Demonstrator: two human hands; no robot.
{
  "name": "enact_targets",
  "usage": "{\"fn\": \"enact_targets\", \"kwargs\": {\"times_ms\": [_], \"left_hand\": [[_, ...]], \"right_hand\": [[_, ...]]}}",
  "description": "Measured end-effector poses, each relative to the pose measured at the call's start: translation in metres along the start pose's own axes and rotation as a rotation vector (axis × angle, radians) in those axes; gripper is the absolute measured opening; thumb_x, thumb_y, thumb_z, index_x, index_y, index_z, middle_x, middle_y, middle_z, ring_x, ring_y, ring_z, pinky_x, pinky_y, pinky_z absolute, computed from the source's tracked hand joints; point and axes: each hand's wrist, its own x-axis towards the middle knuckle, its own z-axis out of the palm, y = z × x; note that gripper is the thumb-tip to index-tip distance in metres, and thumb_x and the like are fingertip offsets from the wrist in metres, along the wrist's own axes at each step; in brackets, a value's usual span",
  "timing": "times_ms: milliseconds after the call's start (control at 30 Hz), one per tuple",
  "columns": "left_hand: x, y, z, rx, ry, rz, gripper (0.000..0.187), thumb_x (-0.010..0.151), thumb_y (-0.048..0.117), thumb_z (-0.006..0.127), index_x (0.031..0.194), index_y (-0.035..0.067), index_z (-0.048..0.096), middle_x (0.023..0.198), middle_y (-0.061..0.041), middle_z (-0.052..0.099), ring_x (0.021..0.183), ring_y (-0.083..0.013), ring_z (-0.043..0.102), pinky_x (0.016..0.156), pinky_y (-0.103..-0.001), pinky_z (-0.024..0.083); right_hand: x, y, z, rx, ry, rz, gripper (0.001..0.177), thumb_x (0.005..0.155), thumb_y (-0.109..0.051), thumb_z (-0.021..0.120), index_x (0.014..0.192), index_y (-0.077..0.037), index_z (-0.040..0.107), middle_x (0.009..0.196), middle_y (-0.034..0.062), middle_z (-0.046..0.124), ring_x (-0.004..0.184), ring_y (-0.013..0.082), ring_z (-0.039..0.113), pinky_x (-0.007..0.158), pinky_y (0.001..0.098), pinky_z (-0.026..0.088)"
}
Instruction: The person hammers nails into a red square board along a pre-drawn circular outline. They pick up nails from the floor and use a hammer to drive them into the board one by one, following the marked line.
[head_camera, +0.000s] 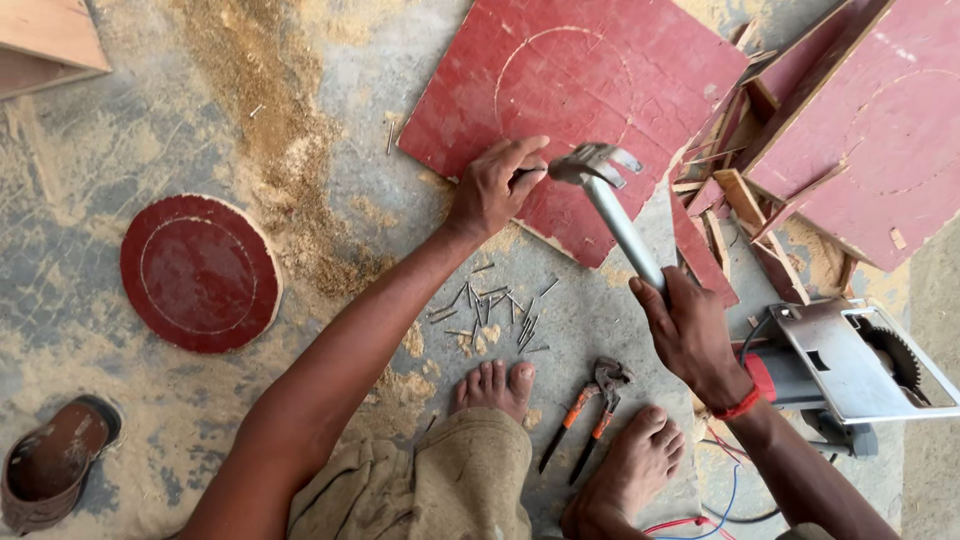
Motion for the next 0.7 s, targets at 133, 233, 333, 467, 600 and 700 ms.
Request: {"fn": "enact_targets", "kwargs": {"times_ms": [133, 233, 333, 467, 600, 700], "left_hand": [[0.000, -0.004, -0.001, 0.013, -0.030, -0.013, 0.047, 0.098, 0.009, 0.072, 0.141, 0.010, 0.054, 0.103, -0.006, 0.075, 0.102, -0.0248, 0.072, 0.090, -0.040, 0.060], [-0.002, -0.003, -0.002, 0.011, -0.053, -0.044, 0.048, 0.097, 0.006, 0.070, 0.142, 0.010, 0.054, 0.104, -0.009, 0.074, 0.101, -0.0255, 0.072, 0.090, -0.040, 0.061], [0.000, -0.013, -0.002, -0.034, -0.044, 0.012, 0.046, 0.099, 0.006, 0.069, 0.142, 0.007, 0.052, 0.109, -0.008, 0.075, 0.105, -0.0238, 0.073, 0.093, -0.040, 0.062], [-0.003, -0.024, 0.004, -0.231, -0.024, -0.117, 0.040, 0.102, 0.002, 0.059, 0.141, 0.004, 0.049, 0.117, -0.012, 0.073, 0.104, -0.0200, 0.074, 0.093, -0.036, 0.066], [0.006, -0.016, -0.006, -0.380, 0.033, -0.169, 0.034, 0.098, 0.002, 0.056, 0.133, 0.003, 0.054, 0.116, -0.015, 0.071, 0.103, -0.0203, 0.074, 0.090, -0.034, 0.066], [0.012, -0.013, -0.017, -0.360, -0.020, -0.264, 0.019, 0.098, 0.011, 0.067, 0.116, 0.005, 0.067, 0.106, -0.011, 0.075, 0.095, -0.0189, 0.073, 0.084, -0.032, 0.065]], "right_hand": [[-0.003, -0.004, 0.012, -0.109, 0.092, -0.106, 0.038, 0.102, -0.034, 0.063, 0.086, -0.001, 0.053, 0.058, 0.0197, 0.053, 0.055, 0.0423, 0.054, 0.053, 0.0522, 0.040], [0.004, -0.014, 0.017, -0.239, 0.061, -0.105, 0.041, 0.102, -0.034, 0.064, 0.082, -0.001, 0.050, 0.061, 0.0192, 0.055, 0.055, 0.0433, 0.055, 0.055, 0.0537, 0.041], [-0.002, -0.017, 0.009, -0.118, 0.047, -0.034, 0.040, 0.102, -0.034, 0.064, 0.083, -0.002, 0.051, 0.058, 0.0206, 0.053, 0.055, 0.0434, 0.056, 0.055, 0.0536, 0.042], [-0.018, -0.011, 0.007, 0.033, 0.113, -0.150, 0.034, 0.102, -0.030, 0.059, 0.090, 0.000, 0.051, 0.059, 0.0200, 0.054, 0.055, 0.0432, 0.059, 0.051, 0.0520, 0.043], [0.004, 0.002, 0.011, -0.164, 0.056, -0.033, 0.039, 0.104, -0.032, 0.061, 0.086, 0.002, 0.053, 0.057, 0.0224, 0.054, 0.054, 0.0452, 0.056, 0.053, 0.0539, 0.041], [-0.013, 0.016, 0.005, -0.069, 0.097, 0.153, 0.041, 0.109, -0.032, 0.060, 0.085, 0.002, 0.057, 0.059, 0.0207, 0.054, 0.051, 0.0374, 0.054, 0.052, 0.0491, 0.042]]}}
